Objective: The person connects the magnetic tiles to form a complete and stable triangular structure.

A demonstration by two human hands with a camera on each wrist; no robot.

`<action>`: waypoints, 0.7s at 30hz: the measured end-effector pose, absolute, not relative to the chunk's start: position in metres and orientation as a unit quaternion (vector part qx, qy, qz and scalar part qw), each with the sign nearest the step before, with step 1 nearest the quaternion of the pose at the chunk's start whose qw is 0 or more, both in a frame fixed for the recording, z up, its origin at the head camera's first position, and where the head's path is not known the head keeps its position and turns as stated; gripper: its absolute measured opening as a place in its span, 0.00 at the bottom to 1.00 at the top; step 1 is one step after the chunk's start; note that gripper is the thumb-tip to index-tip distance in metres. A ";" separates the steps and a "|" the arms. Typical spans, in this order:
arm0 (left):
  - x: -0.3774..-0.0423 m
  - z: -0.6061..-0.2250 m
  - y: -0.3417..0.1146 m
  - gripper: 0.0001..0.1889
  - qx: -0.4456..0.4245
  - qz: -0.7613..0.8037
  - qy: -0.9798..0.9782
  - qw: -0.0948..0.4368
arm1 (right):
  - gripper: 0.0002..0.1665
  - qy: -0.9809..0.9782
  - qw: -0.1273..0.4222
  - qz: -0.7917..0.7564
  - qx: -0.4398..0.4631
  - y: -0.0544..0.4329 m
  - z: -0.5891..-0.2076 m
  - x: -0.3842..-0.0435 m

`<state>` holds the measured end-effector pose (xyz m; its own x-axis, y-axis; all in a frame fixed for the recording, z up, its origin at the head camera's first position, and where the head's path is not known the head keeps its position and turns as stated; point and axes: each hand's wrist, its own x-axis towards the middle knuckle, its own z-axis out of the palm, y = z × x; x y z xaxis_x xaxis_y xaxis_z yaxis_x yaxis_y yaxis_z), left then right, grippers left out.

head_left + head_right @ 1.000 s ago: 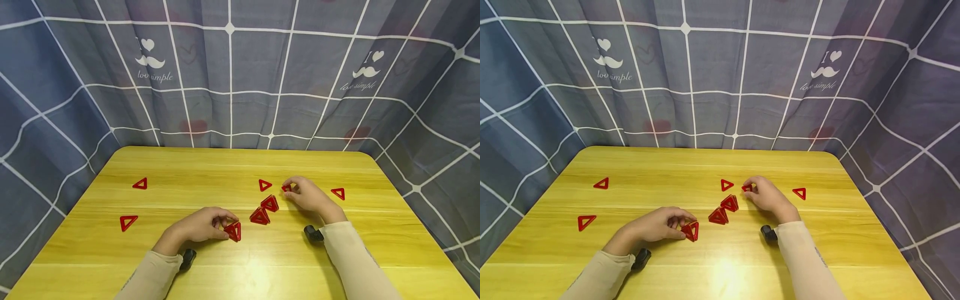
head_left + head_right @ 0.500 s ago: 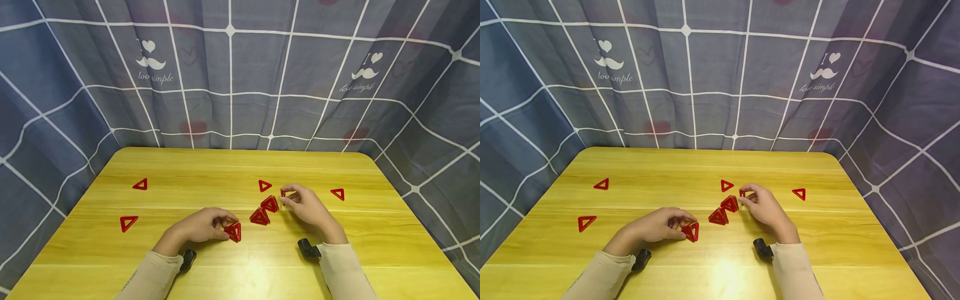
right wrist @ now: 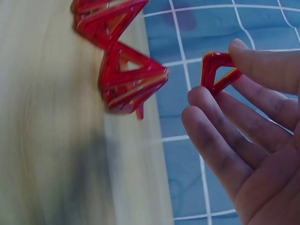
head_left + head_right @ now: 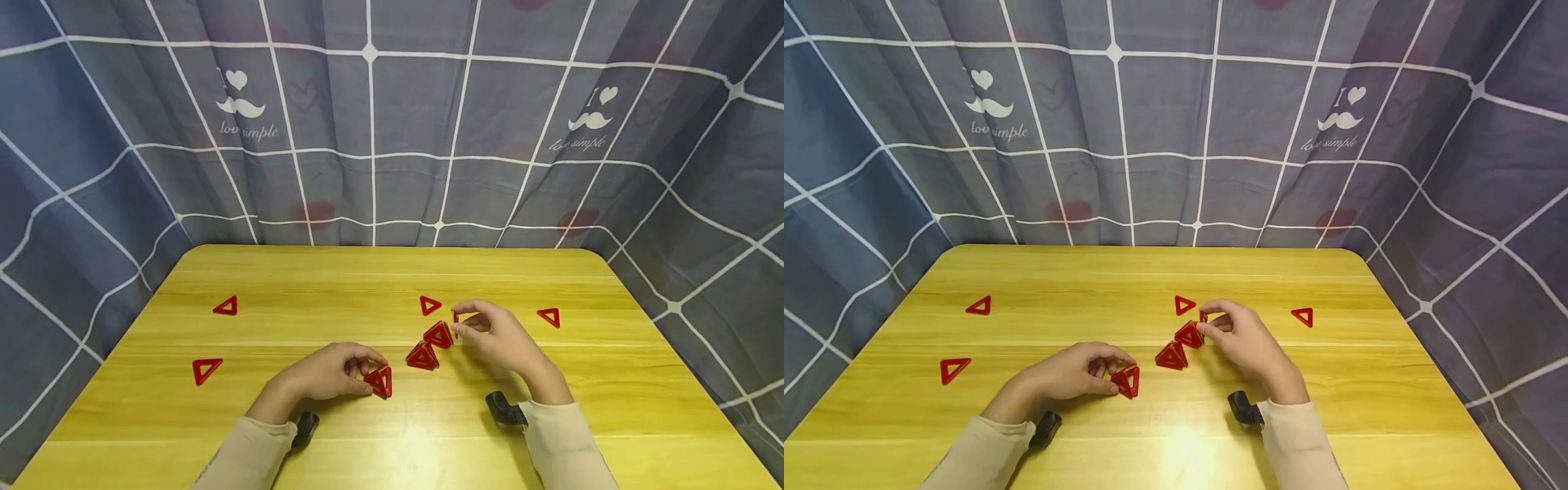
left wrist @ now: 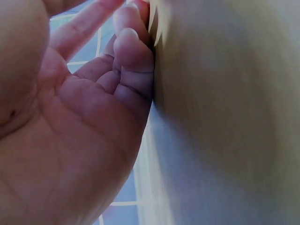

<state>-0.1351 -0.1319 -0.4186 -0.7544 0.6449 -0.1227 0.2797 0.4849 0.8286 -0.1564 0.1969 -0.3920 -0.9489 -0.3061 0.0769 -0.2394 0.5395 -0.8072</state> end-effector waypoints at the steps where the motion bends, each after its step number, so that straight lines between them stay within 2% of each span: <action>1: -0.135 -0.419 -0.132 0.19 0.277 0.426 0.834 0.213 | 0.20 0.872 0.038 -0.460 -0.162 0.195 -0.390 -0.155; 9: -0.134 -0.416 -0.132 0.17 0.265 0.436 0.833 0.215 | 0.18 0.848 0.056 -0.477 -0.226 0.176 -0.383 -0.146; 21: -0.135 -0.418 -0.133 0.08 0.274 0.434 0.834 0.202 | 0.15 0.823 0.120 -0.478 -0.282 0.140 -0.387 -0.136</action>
